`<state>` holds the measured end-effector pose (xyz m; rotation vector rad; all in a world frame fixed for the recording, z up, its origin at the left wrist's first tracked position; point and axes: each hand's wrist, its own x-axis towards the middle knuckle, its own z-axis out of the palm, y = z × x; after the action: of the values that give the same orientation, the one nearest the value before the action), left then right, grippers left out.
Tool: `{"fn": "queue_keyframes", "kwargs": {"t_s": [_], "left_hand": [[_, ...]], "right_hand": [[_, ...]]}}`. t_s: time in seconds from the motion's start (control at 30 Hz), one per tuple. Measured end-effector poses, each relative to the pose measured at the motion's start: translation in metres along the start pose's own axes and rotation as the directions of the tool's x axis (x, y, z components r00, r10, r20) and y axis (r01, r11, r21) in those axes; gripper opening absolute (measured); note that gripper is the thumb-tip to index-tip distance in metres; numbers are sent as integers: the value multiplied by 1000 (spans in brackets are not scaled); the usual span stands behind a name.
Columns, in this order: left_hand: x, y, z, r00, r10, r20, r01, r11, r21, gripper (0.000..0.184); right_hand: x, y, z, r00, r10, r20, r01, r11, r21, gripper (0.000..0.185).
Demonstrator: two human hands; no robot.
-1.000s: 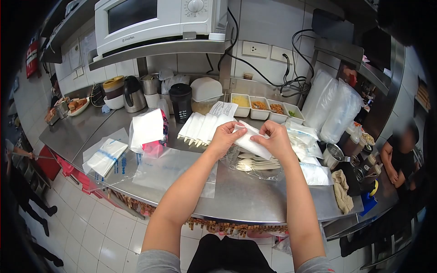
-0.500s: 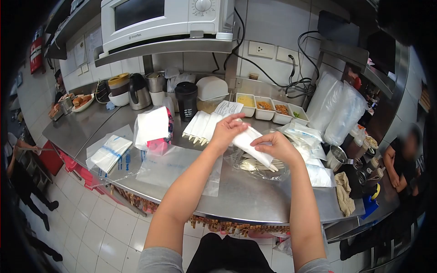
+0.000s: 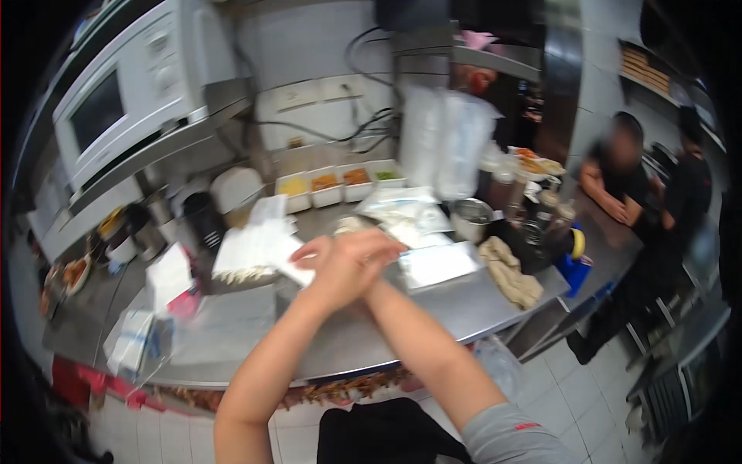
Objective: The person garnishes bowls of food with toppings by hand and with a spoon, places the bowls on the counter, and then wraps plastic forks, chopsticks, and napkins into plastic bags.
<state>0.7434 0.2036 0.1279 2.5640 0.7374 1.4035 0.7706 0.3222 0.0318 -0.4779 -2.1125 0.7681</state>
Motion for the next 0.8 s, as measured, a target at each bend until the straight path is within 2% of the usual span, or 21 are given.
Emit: {"fn": "queue_keyframes", "kwargs": {"t_s": [0.03, 0.07, 0.1, 0.17, 0.2, 0.27, 0.37, 0.47, 0.5, 0.63, 0.77, 0.8], "left_hand": [[14, 13, 23, 985, 132, 109, -128, 991, -39, 17], [23, 24, 47, 956, 202, 214, -211, 977, 20, 16], [31, 37, 67, 908, 239, 345, -277, 959, 64, 20], [47, 44, 112, 847, 310, 433, -372, 926, 63, 29], [57, 49, 128, 819, 277, 502, -355, 933, 64, 36], [68, 47, 162, 836, 271, 477, -394, 901, 179, 40], [66, 34, 201, 875, 259, 410, -376, 896, 237, 26], [62, 18, 225, 822, 168, 544, -348, 905, 247, 17], [62, 11, 233, 842, 322, 432, -454, 856, 247, 15], [67, 15, 230, 799, 319, 509, -515, 801, 305, 13], [68, 32, 210, 844, 324, 428, -453, 858, 243, 6], [66, 42, 203, 858, 363, 365, -426, 898, 107, 8]], "right_hand": [[-3, -8, 2, 1000, 4, 8, -3, 999, -35, 18], [3, -6, 5, 998, 51, 48, -54, 996, 70, 17], [10, -5, 9, 991, 98, 88, -112, 979, 171, 16], [9, -8, 8, 988, 127, 82, -142, 968, 208, 17], [9, -9, 7, 984, 150, 93, -168, 960, 222, 17], [9, -6, 9, 988, 138, 75, -152, 960, 236, 18], [5, -15, 6, 983, 175, 51, -182, 945, 272, 18], [5, -12, 2, 983, 178, 33, -179, 929, 325, 18], [4, -12, 1, 977, 212, 17, -206, 924, 322, 17], [4, -8, 2, 976, 216, 4, -205, 919, 337, 17], [5, -6, 5, 963, 269, 26, -261, 902, 344, 18], [6, -7, 8, 965, 259, 28, -253, 904, 344, 17]]}}
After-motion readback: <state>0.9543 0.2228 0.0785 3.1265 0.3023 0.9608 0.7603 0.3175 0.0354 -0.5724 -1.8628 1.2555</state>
